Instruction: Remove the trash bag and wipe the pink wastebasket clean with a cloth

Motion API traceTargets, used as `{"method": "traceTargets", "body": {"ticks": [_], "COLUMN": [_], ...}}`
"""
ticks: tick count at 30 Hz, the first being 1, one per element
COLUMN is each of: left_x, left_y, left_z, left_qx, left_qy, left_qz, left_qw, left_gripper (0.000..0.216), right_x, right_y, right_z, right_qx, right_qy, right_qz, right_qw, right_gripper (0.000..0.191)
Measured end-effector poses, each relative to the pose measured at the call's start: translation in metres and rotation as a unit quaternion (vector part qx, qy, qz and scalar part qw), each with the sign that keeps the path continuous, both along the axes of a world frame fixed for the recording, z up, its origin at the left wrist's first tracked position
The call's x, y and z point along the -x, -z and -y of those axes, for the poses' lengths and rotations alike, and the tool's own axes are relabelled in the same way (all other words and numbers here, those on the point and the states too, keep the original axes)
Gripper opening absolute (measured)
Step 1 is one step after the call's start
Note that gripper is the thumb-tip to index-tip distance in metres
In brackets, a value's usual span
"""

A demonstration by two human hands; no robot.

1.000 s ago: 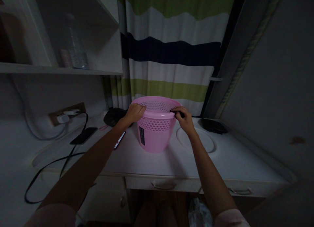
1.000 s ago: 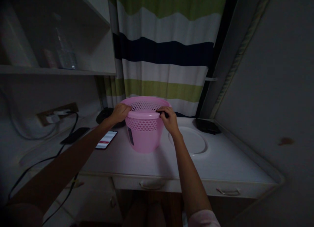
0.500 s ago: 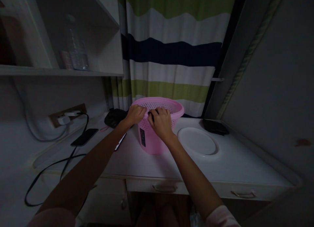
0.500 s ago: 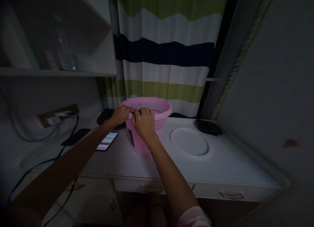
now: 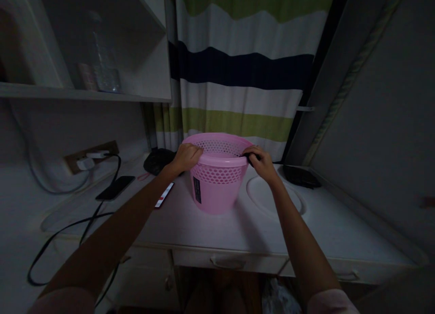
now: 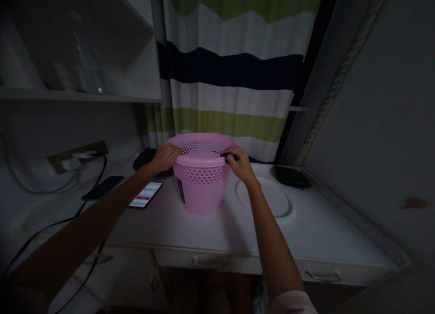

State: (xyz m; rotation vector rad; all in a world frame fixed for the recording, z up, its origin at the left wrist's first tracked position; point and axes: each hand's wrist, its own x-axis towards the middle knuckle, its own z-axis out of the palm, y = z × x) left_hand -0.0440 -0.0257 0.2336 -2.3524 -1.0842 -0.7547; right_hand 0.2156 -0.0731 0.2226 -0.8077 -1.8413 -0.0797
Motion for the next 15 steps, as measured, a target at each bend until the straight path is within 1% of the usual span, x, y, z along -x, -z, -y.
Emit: {"method": "traceTargets", "body": {"ticks": [2,4,7,11,15], "left_x": [0.001,0.002,0.004,0.004,0.005], "left_y": [0.000,0.002,0.003,0.004,0.006], "left_z": [-0.002,-0.005,-0.007,-0.008,-0.011], "left_qx": [0.001,-0.006,-0.017,-0.030,-0.055], "left_qy": [0.012,0.012,0.001,-0.010,0.001], "left_qz": [0.006,0.009,-0.009,-0.027,-0.027], "left_qw": [1.000,1.000,1.000,0.999,0.998], "left_gripper": [0.043,0.041,0.041,0.042,0.038], "right_x": [-0.001,0.004,0.019,0.050,0.094], "right_y": [0.000,0.000,-0.001,-0.009,-0.017], "right_z": [-0.004,-0.004,0.005,0.023,0.034], "right_qx": [-0.006,-0.013,-0.014,0.000,0.000], "right_qy": [0.014,0.044,0.097,0.170,0.230], "right_qz": [-0.008,0.001,0.048,0.152,0.224], "right_qw": [1.000,0.999,0.994,0.974,0.947], "right_gripper": [0.023,0.023,0.023,0.023,0.025]}}
